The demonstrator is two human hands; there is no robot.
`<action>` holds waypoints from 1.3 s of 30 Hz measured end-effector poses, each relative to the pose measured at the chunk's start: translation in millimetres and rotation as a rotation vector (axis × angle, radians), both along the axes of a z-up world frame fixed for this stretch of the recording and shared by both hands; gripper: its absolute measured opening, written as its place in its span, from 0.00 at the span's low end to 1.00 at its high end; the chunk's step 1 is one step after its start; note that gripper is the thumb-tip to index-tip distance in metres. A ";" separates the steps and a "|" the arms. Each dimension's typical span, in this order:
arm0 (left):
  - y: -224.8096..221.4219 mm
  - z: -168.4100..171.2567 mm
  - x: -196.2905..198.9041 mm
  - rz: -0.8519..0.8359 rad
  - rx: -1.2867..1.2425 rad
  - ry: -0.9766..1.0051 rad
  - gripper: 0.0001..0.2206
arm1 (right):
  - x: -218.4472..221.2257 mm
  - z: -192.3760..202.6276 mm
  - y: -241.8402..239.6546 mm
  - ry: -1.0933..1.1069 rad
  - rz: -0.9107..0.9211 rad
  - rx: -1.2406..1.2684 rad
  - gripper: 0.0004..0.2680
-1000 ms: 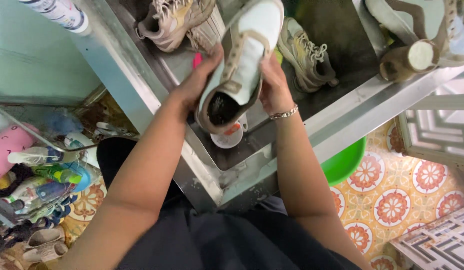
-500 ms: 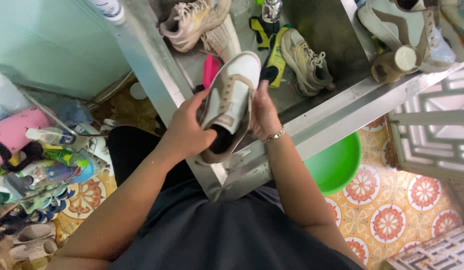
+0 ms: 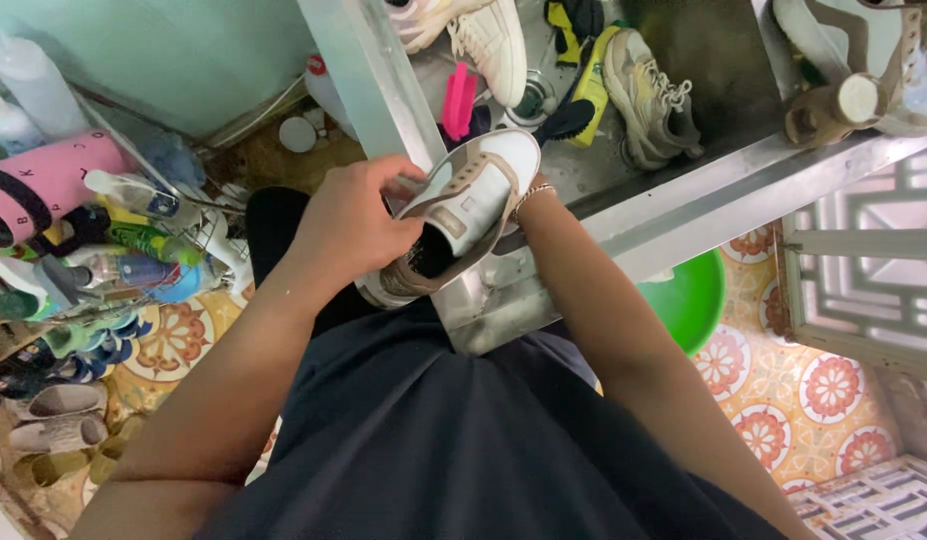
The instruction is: Washing white sneakers using a brush and running water in a workshop sink.
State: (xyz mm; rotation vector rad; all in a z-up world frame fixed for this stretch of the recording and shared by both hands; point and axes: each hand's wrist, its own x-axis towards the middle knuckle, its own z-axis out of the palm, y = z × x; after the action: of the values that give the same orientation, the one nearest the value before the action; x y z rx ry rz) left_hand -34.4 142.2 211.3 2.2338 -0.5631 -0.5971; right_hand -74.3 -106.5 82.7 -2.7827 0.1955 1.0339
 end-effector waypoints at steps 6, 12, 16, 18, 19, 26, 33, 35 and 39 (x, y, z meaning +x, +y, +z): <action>-2.8 17.1 -6.7 -0.399 0.162 -0.554 0.19 | 0.0 -24.2 -21.6 -0.024 0.031 0.085 0.20; -5.8 2.7 -2.8 -0.483 0.187 -1.007 0.21 | -19.9 23.8 -51.9 -0.187 -0.301 0.250 0.21; 6.2 -11.3 1.8 -0.630 0.202 -0.919 0.21 | -40.7 31.3 -61.7 -0.314 -0.352 0.202 0.14; 15.7 -9.5 1.8 -0.581 -0.032 -1.082 0.16 | -51.4 43.2 -58.8 -0.425 -0.347 0.216 0.14; 17.3 -4.3 -0.9 -0.584 -0.032 -1.082 0.16 | -58.9 49.8 -58.0 -0.426 -0.350 0.217 0.14; 20.9 -14.0 -21.4 -0.573 0.309 -0.984 0.03 | -109.0 37.9 -72.2 -0.870 -0.769 0.250 0.12; 6.8 28.8 -34.9 -0.481 0.237 -0.778 0.11 | -111.5 36.0 -18.8 -0.957 -0.951 0.918 0.11; 8.8 27.8 -33.1 -0.495 0.255 -0.670 0.11 | -108.1 52.5 3.4 -1.002 -0.811 0.912 0.11; 11.2 27.7 -41.9 -0.358 0.058 -0.384 0.17 | -105.3 91.3 33.5 -1.015 -0.543 0.734 0.12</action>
State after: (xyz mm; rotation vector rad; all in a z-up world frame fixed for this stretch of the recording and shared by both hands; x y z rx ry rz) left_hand -76.3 153.4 239.0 2.3320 -1.1706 -0.3585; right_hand -179.6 -73.0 174.0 -2.0358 0.3099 -0.4040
